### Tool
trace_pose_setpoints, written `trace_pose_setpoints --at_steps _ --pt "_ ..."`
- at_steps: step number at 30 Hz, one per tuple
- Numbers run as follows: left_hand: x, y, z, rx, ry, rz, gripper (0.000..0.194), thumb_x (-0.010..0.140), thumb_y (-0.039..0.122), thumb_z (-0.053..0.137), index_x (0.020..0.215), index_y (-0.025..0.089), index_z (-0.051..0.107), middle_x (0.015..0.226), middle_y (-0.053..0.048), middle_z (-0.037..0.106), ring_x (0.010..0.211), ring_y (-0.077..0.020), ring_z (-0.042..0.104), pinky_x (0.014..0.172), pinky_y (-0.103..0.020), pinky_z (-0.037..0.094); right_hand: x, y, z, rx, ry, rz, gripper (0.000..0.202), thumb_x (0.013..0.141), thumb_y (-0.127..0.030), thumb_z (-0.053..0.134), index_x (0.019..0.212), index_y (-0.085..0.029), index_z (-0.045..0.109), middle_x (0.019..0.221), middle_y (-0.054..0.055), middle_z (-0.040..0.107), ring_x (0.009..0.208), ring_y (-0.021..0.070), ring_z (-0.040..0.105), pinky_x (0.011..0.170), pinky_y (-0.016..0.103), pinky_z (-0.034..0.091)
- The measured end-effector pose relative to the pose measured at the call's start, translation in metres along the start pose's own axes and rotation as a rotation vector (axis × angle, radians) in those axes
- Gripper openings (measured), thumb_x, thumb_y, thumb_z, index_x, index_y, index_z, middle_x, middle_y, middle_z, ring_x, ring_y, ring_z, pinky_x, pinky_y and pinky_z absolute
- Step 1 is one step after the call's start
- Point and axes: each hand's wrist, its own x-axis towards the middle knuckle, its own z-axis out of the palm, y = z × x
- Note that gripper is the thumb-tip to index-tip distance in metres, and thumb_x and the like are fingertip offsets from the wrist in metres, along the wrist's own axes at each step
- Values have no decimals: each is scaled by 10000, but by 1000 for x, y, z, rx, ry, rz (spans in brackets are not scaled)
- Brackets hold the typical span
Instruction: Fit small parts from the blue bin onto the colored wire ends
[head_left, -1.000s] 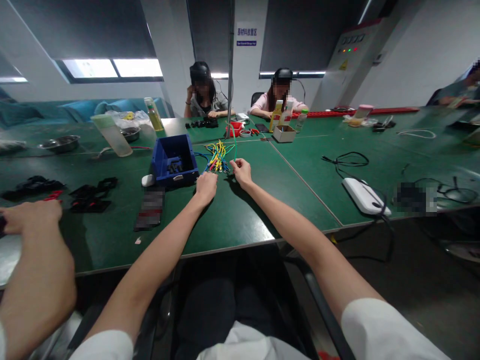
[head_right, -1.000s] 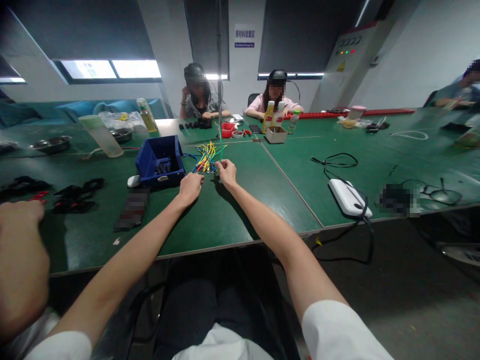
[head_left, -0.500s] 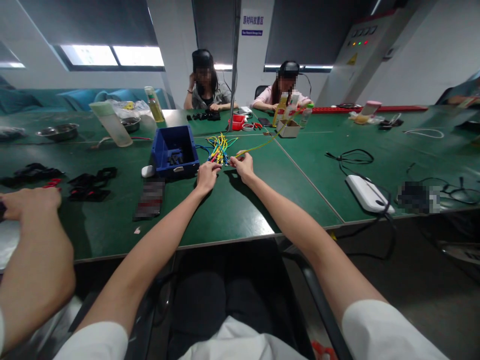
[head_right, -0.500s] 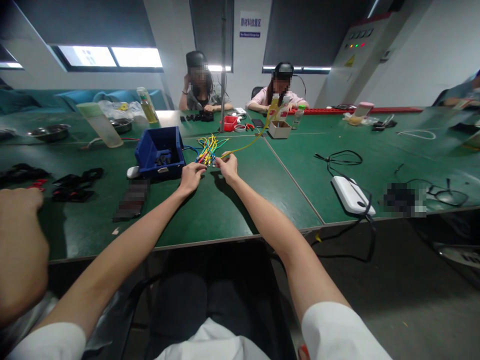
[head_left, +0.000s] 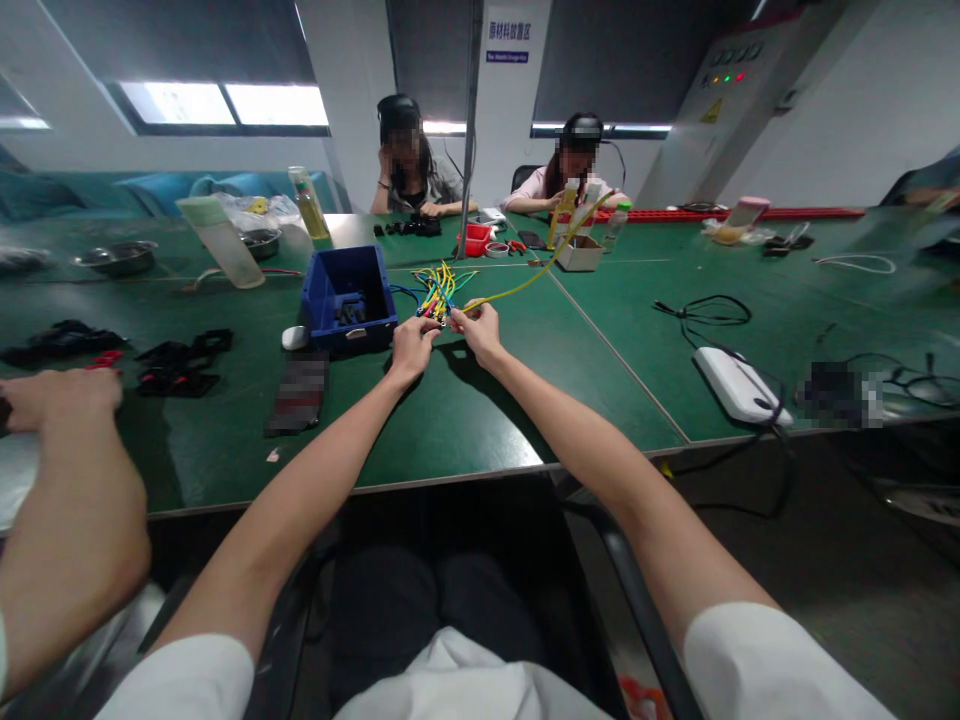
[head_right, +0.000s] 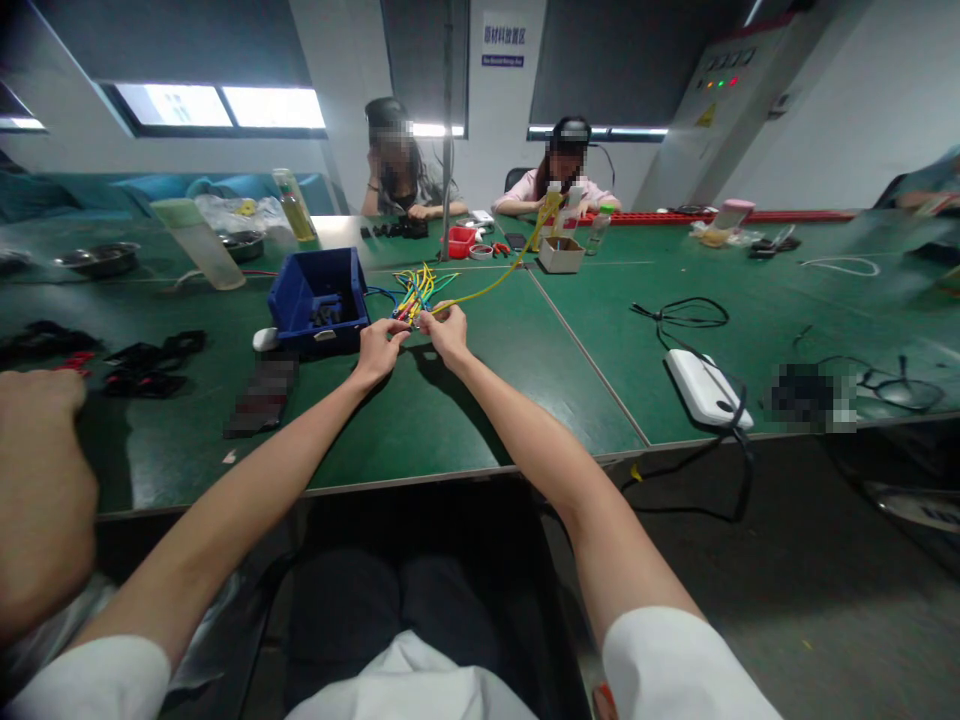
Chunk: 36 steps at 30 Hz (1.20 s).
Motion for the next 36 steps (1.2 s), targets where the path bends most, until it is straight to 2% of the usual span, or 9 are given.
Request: trace_pose_setpoints --at_steps 7,14,22,28,36 --pt "0 -1 -1 -31 20 -6 145 824 164 685 949 152 757 981 -64 758 865 -183 694 897 -292 515 2 6 2 -10 -10 5 328 732 -292 705 938 -213 463 727 -31 632 670 173 700 680 320 593" --pt "2 -3 0 -19 -32 -18 147 847 191 647 963 157 730 998 -70 747 899 -195 684 893 -309 514 -1 17 4 -46 34 -28 372 703 -364 719 950 -209 487 780 -2 650 705 191 707 645 312 591" --pt "1 -3 0 -43 -33 -16 175 895 228 578 997 152 699 1040 -83 733 903 -186 683 887 -304 522 -2 10 5 -71 32 -5 350 730 -379 701 949 -207 488 829 23 660 746 199 720 641 297 579" --pt "-1 1 -2 -117 -26 -21 182 901 223 573 1026 153 686 1038 -75 742 908 -182 695 862 -285 533 -5 8 3 -77 28 7 379 703 -389 729 936 -200 499 829 17 649 745 196 718 599 266 552" --pt "-1 -2 0 -72 -37 -19 180 878 210 587 1019 162 687 1053 -70 745 980 -193 688 943 -309 511 -6 6 3 -118 43 26 362 733 -393 707 959 -199 502 860 31 668 764 190 713 602 261 546"
